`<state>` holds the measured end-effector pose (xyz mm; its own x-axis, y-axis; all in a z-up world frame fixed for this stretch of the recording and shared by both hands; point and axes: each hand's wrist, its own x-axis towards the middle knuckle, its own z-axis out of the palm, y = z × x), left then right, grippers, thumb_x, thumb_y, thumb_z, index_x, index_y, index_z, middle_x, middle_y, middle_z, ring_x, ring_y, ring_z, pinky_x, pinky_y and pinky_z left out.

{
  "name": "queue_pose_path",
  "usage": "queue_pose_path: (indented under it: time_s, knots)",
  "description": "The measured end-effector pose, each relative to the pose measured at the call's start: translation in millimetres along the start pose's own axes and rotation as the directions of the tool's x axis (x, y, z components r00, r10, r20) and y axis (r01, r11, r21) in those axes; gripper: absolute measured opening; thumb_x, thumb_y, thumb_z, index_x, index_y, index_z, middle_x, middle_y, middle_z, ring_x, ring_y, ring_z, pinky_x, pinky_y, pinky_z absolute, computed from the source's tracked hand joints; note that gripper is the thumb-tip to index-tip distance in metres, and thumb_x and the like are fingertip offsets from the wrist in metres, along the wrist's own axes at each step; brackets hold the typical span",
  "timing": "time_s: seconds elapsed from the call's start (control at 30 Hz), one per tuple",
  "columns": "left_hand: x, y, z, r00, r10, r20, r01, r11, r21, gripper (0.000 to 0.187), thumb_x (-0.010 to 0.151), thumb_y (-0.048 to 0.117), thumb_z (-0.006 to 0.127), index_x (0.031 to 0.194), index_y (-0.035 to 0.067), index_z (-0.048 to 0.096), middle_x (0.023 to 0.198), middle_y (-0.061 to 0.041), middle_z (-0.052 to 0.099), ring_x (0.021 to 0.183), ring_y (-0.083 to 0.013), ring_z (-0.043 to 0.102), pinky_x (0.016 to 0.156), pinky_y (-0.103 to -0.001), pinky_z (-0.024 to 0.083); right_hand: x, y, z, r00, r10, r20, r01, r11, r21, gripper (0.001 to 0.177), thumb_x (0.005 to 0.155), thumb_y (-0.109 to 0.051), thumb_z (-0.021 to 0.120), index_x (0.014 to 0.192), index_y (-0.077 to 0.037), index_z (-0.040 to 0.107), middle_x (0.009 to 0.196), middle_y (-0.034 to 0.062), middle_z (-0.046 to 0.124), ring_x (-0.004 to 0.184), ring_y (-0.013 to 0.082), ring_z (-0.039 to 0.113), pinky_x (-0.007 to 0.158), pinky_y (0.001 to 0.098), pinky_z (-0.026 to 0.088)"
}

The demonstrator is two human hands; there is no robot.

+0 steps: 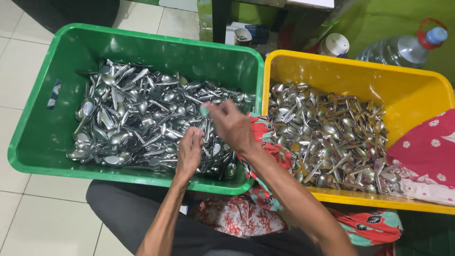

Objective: Polishing metal spoons with a cloth and moving them from one bin to another.

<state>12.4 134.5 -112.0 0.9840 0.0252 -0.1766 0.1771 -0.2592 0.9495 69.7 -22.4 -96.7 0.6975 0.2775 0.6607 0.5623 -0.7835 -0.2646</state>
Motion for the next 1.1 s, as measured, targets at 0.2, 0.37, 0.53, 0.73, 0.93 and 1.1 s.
queue_pose_path:
  time_s: [0.2, 0.37, 0.53, 0.73, 0.93, 1.1]
  knots:
    - [0.4, -16.4, 2.8, 0.984, 0.174, 0.026, -0.176, 0.981, 0.082, 0.029, 0.111, 0.014, 0.034, 0.096, 0.006, 0.058, 0.069, -0.008, 0.052, 0.064, -0.0207, 0.050, 0.064, -0.037, 0.045, -10.0, 27.2, 29.0, 0.989, 0.137, 0.059, -0.144, 0.978, 0.153, 0.013, 0.098, -0.015, 0.061, 0.102, -0.013, 0.072, 0.086, 0.0035, 0.054, 0.063, 0.0314, 0.064, 0.049, 0.0419, 0.054]
    - [5.8, -25.4, 11.1, 0.972, 0.234, -0.006, -0.230, 0.959, 0.168, 0.027, 0.112, 0.017, 0.035, 0.097, 0.008, 0.057, 0.066, -0.007, 0.054, 0.060, -0.0203, 0.052, 0.061, -0.037, 0.046, -6.6, 14.4, 13.9, 0.999, -0.020, 0.045, 0.018, 0.998, 0.058, 0.010, 0.100, -0.018, 0.058, 0.099, -0.018, 0.069, 0.083, 0.0014, 0.052, 0.061, 0.0253, 0.061, 0.051, 0.0354, 0.053]
    - [0.8, -28.0, 15.1, 0.949, 0.312, -0.032, -0.299, 0.931, 0.210, 0.025, 0.113, 0.016, 0.037, 0.101, 0.007, 0.058, 0.064, -0.006, 0.055, 0.056, -0.0199, 0.053, 0.058, -0.034, 0.049, -6.1, 32.7, 22.8, 0.882, 0.422, 0.209, -0.471, 0.793, 0.387, 0.022, 0.104, -0.018, 0.054, 0.094, -0.007, 0.071, 0.079, 0.0069, 0.056, 0.069, 0.0241, 0.062, 0.065, 0.0367, 0.052]
    - [4.3, -19.5, 22.0, 0.916, 0.400, 0.003, -0.347, 0.790, 0.505, 0.017, 0.109, 0.017, 0.045, 0.113, 0.009, 0.058, 0.080, -0.017, 0.067, 0.077, -0.0335, 0.071, 0.069, -0.044, 0.057, -4.5, 26.1, 15.0, 0.650, 0.596, 0.472, -0.760, 0.515, 0.396, 0.053, 0.085, -0.055, 0.078, 0.070, -0.011, 0.051, 0.066, 0.0098, 0.055, 0.071, 0.0314, 0.063, 0.074, 0.0426, 0.049]
    - [-2.7, -8.9, 24.0, 0.978, 0.120, 0.170, -0.157, 0.961, 0.229, 0.036, 0.109, 0.037, 0.038, 0.105, 0.010, 0.063, 0.072, -0.017, 0.065, 0.068, -0.0352, 0.063, 0.068, -0.048, 0.050, -5.2, 24.8, 17.8, 0.676, 0.600, 0.429, -0.737, 0.553, 0.388, 0.026, 0.089, -0.032, 0.074, 0.080, -0.009, 0.068, 0.065, 0.0146, 0.061, 0.069, 0.0324, 0.064, 0.068, 0.0409, 0.050]
    - [3.1, -18.1, 26.8, 0.991, -0.007, 0.131, 0.002, 0.999, 0.036, 0.037, 0.109, 0.026, 0.030, 0.091, 0.011, 0.059, 0.067, -0.005, 0.050, 0.061, -0.0190, 0.046, 0.060, -0.034, 0.040, 4.2, 5.6, 3.9, 0.612, 0.669, 0.422, -0.791, 0.505, 0.346, 0.047, 0.089, -0.049, 0.074, 0.075, -0.005, 0.062, 0.067, 0.0198, 0.062, 0.070, 0.0387, 0.064, 0.070, 0.0454, 0.050]
